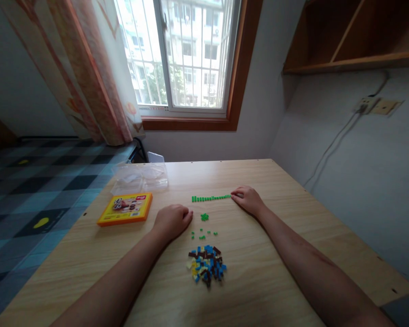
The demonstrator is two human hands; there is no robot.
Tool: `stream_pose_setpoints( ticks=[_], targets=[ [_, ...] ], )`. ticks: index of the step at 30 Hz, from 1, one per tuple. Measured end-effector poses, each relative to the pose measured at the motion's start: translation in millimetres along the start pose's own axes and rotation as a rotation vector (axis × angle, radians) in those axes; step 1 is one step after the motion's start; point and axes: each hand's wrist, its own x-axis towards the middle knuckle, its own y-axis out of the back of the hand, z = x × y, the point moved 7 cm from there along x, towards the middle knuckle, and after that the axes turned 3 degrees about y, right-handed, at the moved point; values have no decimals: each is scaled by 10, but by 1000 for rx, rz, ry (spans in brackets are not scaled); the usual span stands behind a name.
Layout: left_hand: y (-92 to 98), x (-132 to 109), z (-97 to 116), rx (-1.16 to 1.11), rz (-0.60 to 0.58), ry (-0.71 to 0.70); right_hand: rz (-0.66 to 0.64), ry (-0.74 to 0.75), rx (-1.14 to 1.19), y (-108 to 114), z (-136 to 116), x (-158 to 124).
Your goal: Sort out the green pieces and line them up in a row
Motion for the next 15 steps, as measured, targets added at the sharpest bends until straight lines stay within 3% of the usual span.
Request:
stream_pose_setpoints(
  ticks=[3,6,10,15],
  targets=[
    [2,3,-5,6,8,-1,60,9,20,66,-131,-28],
    [3,4,-7,3,14,-2,115,130,45,94,-467,-88],
    [-6,0,3,-1,5,-6,-90,373,79,-123,-967,-197],
    [6,-6,21,-9,15,-13,-223,442,34,-267,-1136,-243]
  ],
)
